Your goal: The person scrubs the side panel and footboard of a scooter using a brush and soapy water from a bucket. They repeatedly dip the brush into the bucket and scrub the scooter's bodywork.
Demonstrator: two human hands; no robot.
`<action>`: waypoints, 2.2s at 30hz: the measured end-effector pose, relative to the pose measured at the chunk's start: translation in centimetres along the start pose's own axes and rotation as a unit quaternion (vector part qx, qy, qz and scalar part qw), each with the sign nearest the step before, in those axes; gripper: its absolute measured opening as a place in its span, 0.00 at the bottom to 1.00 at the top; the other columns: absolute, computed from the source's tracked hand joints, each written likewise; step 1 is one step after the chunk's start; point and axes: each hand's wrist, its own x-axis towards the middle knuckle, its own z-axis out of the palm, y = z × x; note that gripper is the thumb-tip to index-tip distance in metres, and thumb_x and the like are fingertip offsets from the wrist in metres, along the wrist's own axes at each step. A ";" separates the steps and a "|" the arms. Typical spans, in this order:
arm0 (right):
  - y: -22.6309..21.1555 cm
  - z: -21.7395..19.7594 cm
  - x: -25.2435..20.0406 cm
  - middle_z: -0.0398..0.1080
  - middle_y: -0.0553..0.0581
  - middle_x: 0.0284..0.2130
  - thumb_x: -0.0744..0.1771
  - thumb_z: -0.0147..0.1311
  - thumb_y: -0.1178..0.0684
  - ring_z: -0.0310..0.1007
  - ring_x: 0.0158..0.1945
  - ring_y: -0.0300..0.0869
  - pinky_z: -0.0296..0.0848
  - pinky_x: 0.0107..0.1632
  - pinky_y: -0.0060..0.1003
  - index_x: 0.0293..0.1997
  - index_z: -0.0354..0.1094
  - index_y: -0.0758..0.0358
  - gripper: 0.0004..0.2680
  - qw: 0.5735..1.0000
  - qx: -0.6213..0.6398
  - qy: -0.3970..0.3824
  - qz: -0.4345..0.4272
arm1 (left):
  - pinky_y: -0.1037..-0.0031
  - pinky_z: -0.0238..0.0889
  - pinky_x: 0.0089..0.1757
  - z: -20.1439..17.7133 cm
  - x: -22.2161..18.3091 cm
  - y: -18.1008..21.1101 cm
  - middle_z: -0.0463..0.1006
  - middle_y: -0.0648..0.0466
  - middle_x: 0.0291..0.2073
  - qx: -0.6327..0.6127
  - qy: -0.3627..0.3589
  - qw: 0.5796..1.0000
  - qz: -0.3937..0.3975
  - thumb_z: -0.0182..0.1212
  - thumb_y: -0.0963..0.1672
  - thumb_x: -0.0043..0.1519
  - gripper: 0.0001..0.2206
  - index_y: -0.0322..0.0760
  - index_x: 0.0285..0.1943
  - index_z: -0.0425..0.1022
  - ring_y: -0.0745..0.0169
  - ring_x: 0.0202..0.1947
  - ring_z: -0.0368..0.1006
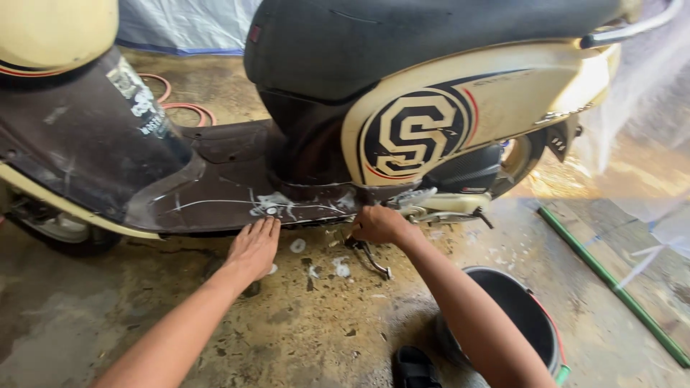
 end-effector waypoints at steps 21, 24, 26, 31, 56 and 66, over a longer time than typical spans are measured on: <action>-10.1 16.7 -2.7 0.71 0.55 0.22 0.68 0.51 0.57 0.68 0.25 0.35 0.61 0.26 0.27 0.57 0.74 0.67 0.13 0.713 0.649 0.175 0.197 | 0.53 0.23 0.68 1.7 -0.6 0.0 0.27 0.43 0.77 -0.101 -0.070 0.987 -0.101 0.64 0.45 0.57 0.48 0.32 0.78 0.28 0.46 0.76 0.26; -7.5 20.4 -0.8 0.67 0.52 0.20 0.66 0.55 0.56 0.59 0.21 0.35 0.55 0.22 0.27 0.59 0.74 0.62 0.14 0.669 0.679 0.219 0.211 | 0.51 0.26 0.67 7.2 1.0 0.2 0.34 0.43 0.77 -0.085 0.110 0.986 -0.093 0.52 0.36 0.45 0.46 0.33 0.78 0.37 0.45 0.75 0.34; -8.3 18.3 -2.4 0.67 0.53 0.21 0.66 0.56 0.55 0.59 0.23 0.36 0.55 0.25 0.28 0.57 0.76 0.64 0.14 0.658 0.679 0.238 0.221 | 0.55 0.27 0.68 6.7 1.6 0.8 0.37 0.44 0.77 -0.105 0.145 0.981 -0.077 0.52 0.35 0.45 0.45 0.32 0.78 0.39 0.48 0.75 0.35; -5.0 21.3 -0.6 0.67 0.51 0.21 0.66 0.54 0.50 0.55 0.20 0.36 0.52 0.22 0.29 0.58 0.76 0.57 0.14 0.682 0.637 0.307 0.184 | 0.65 0.30 0.69 5.5 1.4 0.9 0.42 0.46 0.77 -0.104 0.213 0.970 -0.053 0.48 0.34 0.45 0.43 0.34 0.78 0.43 0.55 0.75 0.39; -4.9 21.6 0.0 0.83 0.56 0.40 0.67 0.51 0.55 0.56 0.11 0.30 0.56 0.11 0.24 0.63 0.68 0.44 0.16 0.764 0.463 0.411 0.183 | 0.60 0.18 0.69 1.7 1.1 1.2 0.22 0.47 0.78 -0.121 -0.030 0.988 -0.087 0.48 0.31 0.48 0.47 0.36 0.79 0.27 0.53 0.76 0.21; -4.7 22.1 0.2 0.82 0.58 0.45 0.68 0.50 0.54 0.56 0.13 0.31 0.56 0.12 0.25 0.62 0.69 0.50 0.15 0.736 0.521 0.399 0.165 | 0.58 0.20 0.69 3.5 1.8 1.1 0.22 0.45 0.78 -0.095 -0.026 0.991 -0.087 0.49 0.32 0.45 0.50 0.35 0.79 0.25 0.51 0.76 0.22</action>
